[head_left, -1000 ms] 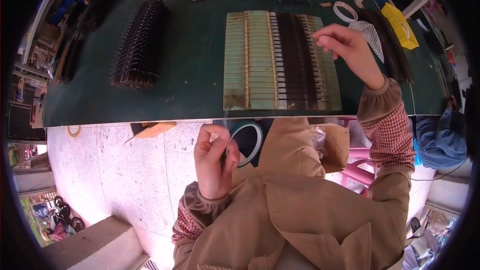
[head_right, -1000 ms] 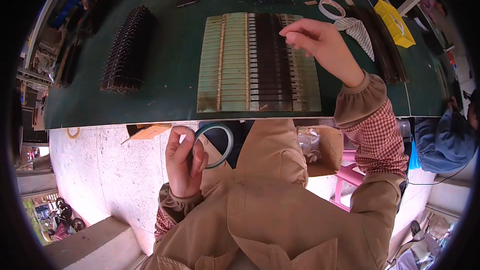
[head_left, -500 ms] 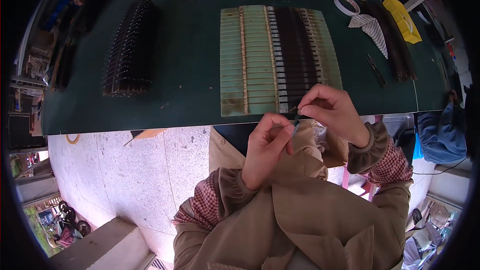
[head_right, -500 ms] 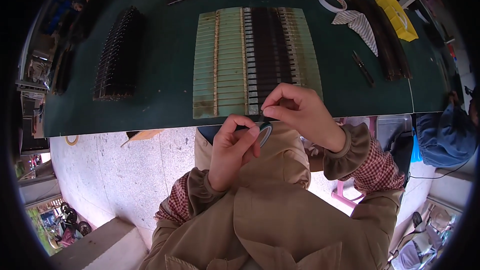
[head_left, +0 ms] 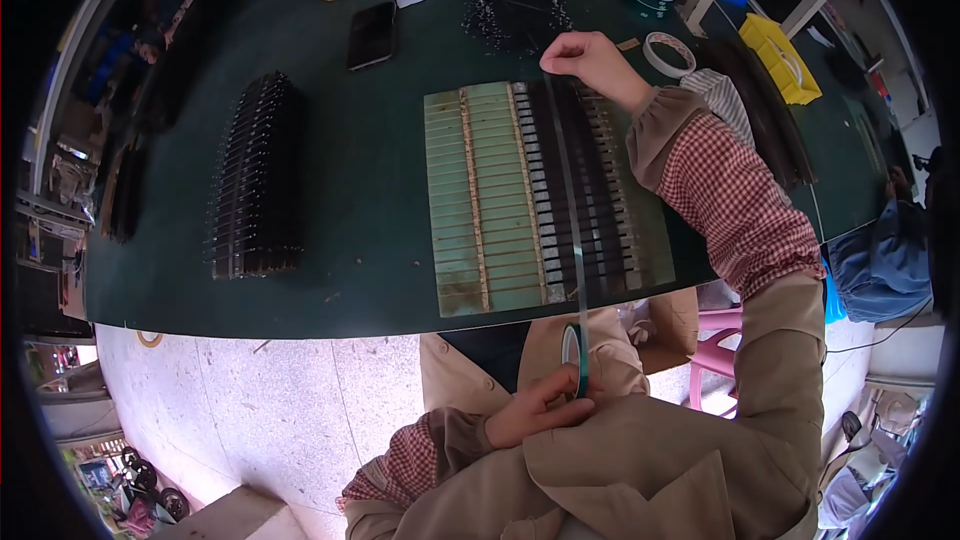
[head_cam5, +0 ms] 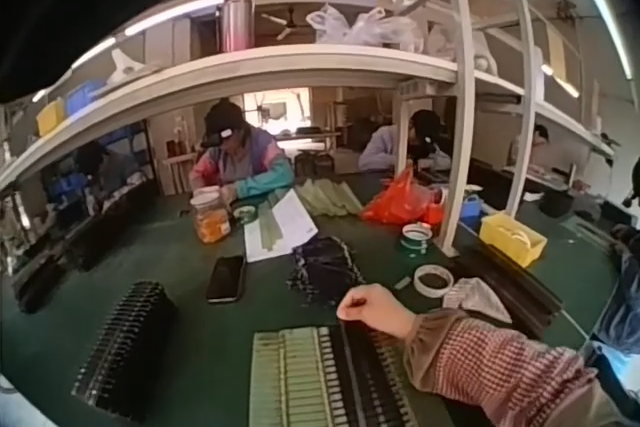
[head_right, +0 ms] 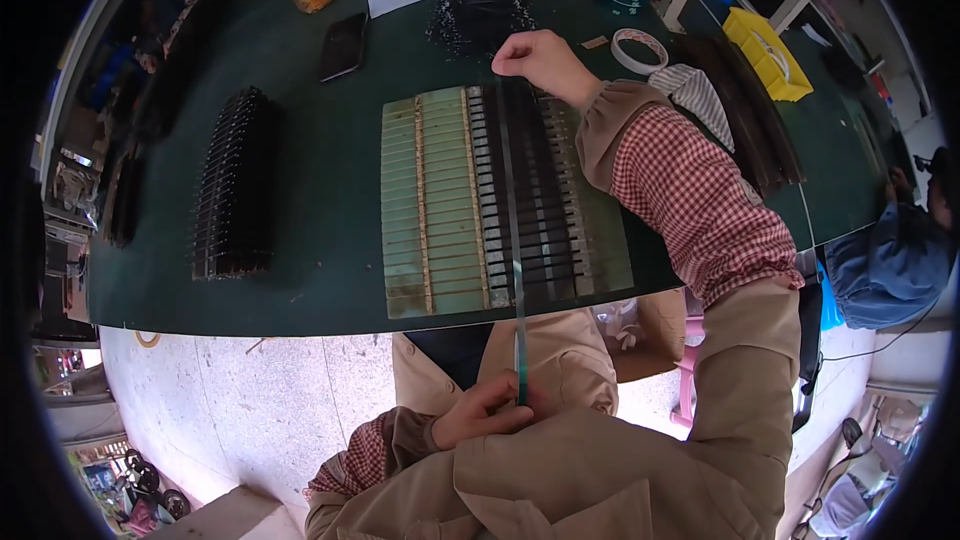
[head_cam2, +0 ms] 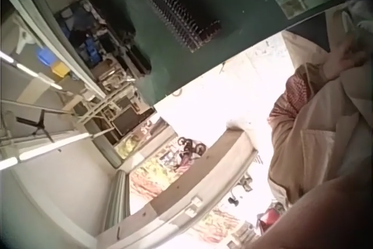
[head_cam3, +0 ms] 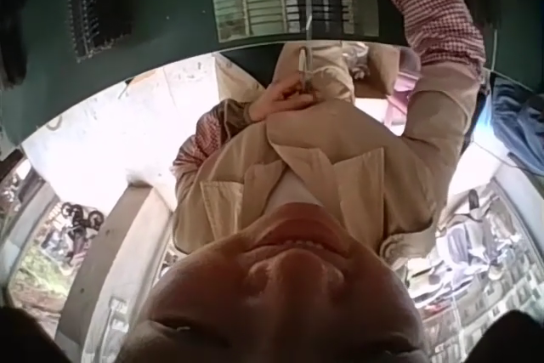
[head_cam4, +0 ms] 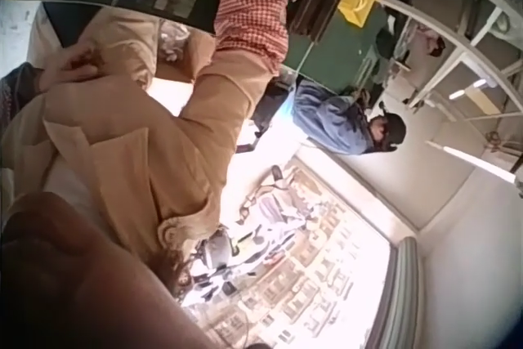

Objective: The person picks small electronic components from bundles and inserts them into an assembly jig.

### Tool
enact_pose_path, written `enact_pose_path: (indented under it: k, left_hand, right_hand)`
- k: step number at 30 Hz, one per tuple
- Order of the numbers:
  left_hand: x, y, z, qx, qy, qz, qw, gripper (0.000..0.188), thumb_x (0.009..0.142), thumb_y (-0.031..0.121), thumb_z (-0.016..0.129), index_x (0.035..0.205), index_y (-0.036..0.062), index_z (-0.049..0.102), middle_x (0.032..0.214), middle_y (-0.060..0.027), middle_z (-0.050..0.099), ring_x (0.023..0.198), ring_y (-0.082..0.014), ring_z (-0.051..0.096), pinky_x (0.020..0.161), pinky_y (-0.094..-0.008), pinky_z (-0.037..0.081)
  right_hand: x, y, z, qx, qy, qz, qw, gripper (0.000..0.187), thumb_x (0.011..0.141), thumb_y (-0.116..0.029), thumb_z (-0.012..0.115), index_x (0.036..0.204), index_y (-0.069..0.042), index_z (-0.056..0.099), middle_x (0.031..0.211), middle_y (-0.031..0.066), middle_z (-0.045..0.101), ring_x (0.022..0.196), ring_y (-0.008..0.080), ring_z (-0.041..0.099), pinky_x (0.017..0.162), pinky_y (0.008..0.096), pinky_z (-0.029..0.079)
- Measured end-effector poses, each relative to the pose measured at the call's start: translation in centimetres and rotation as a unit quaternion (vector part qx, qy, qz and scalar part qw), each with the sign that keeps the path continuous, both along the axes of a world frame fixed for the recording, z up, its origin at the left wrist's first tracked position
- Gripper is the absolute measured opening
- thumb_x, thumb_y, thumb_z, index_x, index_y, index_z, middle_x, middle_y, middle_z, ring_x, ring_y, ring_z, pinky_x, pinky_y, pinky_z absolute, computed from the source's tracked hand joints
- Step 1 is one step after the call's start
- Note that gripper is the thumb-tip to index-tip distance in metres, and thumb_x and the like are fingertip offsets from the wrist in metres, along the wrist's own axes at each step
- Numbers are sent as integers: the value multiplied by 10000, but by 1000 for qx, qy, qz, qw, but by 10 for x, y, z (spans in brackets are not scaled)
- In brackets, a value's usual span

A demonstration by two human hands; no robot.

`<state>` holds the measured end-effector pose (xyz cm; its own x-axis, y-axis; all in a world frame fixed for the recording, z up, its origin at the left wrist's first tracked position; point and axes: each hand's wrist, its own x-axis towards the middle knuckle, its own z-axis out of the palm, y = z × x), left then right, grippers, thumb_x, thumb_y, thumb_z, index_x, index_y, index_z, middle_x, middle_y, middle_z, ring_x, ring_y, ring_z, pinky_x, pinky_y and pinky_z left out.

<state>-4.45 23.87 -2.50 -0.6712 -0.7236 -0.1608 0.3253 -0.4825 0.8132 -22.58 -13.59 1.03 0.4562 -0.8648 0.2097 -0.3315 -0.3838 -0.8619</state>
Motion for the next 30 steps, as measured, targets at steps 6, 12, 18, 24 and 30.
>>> enact_pose_path:
  k: [6, 12, 18, 24, 30]
  left_hand:
    - [12, -10, 6, 2, -33, -29, 999, 285, 936, 45, 603, 1209, -2, 540, 1085, -83, 644, 1025, -136, 609, 903, -281, 485]
    - [17, -11, -5, -22, -28, -42, 998, 280, 939, 41, 596, 1209, -4, 542, 1105, -93, 646, 1038, -148, 617, 905, -284, 493]
    - [17, -11, -11, -81, -52, -52, 994, 266, 938, 42, 596, 1196, -8, 555, 1088, -106, 654, 1031, -159, 626, 893, -283, 500]
    - [14, -13, -8, -70, -63, -59, 994, 261, 932, 48, 606, 1183, -10, 562, 1078, -110, 659, 1011, -170, 632, 882, -295, 507]
    - [10, -12, -12, -101, -69, -52, 991, 261, 931, 68, 615, 1176, -6, 565, 1068, -102, 666, 989, -174, 640, 870, -300, 511]
  right_hand:
    - [18, 3, -14, -49, 91, -16, 994, 87, 836, -74, 692, 890, -7, 696, 867, 45, 661, 807, 130, 623, 772, 255, 499]
    - [17, 0, -15, -28, 77, -4, 997, 89, 834, -65, 692, 898, -4, 691, 881, 45, 640, 822, 135, 621, 779, 255, 502]
    - [19, 2, -15, -50, 75, 11, 996, 74, 830, -53, 695, 878, 1, 678, 853, 38, 597, 805, 139, 607, 756, 259, 500]
    - [21, 1, 1, -75, 198, -17, 977, 92, 817, -26, 685, 908, -21, 669, 847, 45, 584, 787, 167, 595, 727, 293, 494]
    - [9, 20, -7, -262, 193, 86, 941, 259, 782, 37, 639, 1027, -42, 668, 932, 68, 598, 911, 214, 578, 796, 315, 484]
